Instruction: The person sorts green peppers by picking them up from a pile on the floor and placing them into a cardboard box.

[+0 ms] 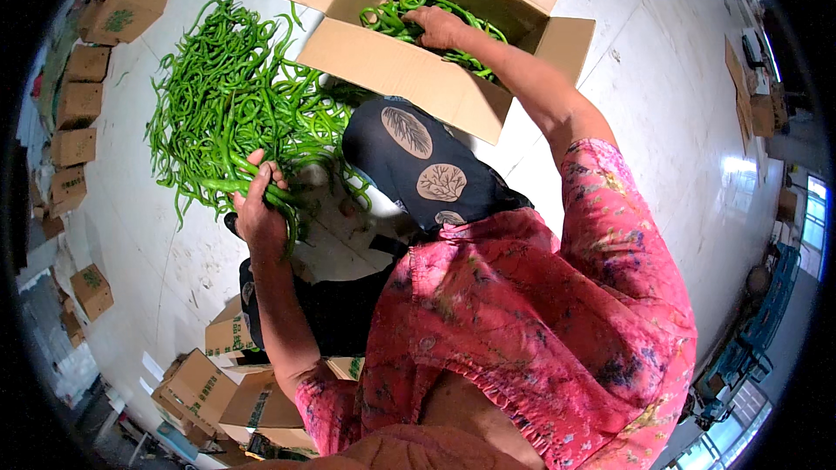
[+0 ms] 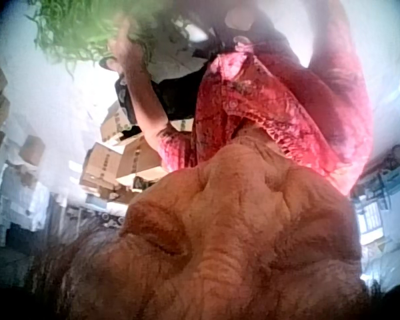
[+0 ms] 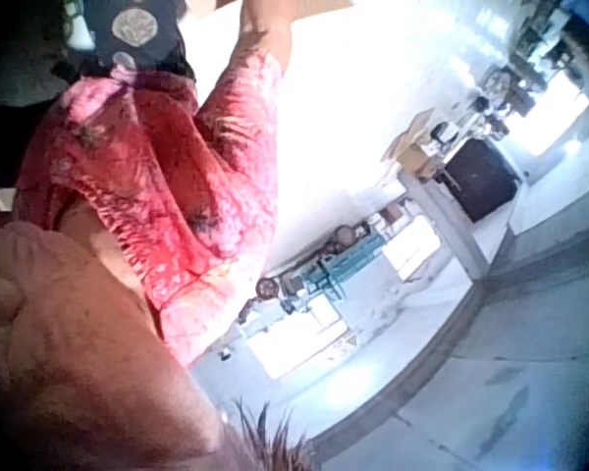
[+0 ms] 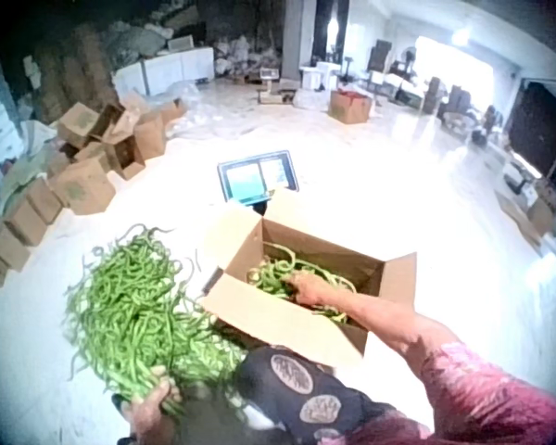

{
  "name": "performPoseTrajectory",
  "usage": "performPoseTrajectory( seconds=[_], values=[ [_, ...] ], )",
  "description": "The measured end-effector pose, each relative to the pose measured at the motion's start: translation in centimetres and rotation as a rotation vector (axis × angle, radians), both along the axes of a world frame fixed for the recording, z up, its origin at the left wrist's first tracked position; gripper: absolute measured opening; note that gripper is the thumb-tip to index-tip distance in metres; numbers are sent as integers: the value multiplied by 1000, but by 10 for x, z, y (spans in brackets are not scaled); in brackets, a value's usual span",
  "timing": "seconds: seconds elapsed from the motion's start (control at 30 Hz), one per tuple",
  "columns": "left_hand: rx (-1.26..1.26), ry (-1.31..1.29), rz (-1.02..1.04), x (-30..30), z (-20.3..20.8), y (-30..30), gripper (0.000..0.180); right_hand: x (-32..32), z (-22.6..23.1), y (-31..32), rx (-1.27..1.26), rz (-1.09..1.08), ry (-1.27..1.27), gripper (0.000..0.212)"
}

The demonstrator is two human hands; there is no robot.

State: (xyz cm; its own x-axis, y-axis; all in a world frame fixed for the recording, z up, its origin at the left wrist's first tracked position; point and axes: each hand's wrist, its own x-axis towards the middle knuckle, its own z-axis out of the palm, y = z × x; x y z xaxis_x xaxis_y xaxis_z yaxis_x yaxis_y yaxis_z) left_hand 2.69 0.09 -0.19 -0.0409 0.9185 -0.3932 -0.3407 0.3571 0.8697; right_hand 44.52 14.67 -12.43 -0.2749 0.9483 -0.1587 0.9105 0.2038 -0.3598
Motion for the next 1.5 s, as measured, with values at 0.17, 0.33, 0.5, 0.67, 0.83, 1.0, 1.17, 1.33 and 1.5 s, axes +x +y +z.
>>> performPoseTrajectory(
  seconds=[0.17, 0.33, 0.5, 0.67, 0.83, 1.0, 1.17, 1.33, 1.5],
  values=[
    [4, 2, -13, -2, -4, 0, 32, -2, -6, 6, -32, -100, -158, 64],
    [-9, 37, -6, -3, 0, -2, 33, -32, 26, 20, -255, -83, -295, 69],
    [15, 8, -20, 1, -2, -1, 35, -37, 44, 12, -220, -61, -376, 61],
    [27, 3, -18, -3, -4, -4, 35, -44, 76, 22, 396, 21, -274, 57],
    [34, -25, -52, 4, -6, 1, 33, -41, 74, 31, 296, 24, -237, 80],
    [33, -27, -34, 2, -9, 1, 32, 1, 57, 5, 16, 94, -218, 61],
    [-34, 31, -12, 0, -7, -6, 32, 27, 82, -48, -626, 116, 135, 44],
    [13, -4, -105, 9, -6, 0, 33, 52, 79, -78, -594, 18, 306, 37],
    [17, 24, -50, 6, -8, 0, 34, 56, 86, -84, -514, -186, 560, 29]
  ],
)
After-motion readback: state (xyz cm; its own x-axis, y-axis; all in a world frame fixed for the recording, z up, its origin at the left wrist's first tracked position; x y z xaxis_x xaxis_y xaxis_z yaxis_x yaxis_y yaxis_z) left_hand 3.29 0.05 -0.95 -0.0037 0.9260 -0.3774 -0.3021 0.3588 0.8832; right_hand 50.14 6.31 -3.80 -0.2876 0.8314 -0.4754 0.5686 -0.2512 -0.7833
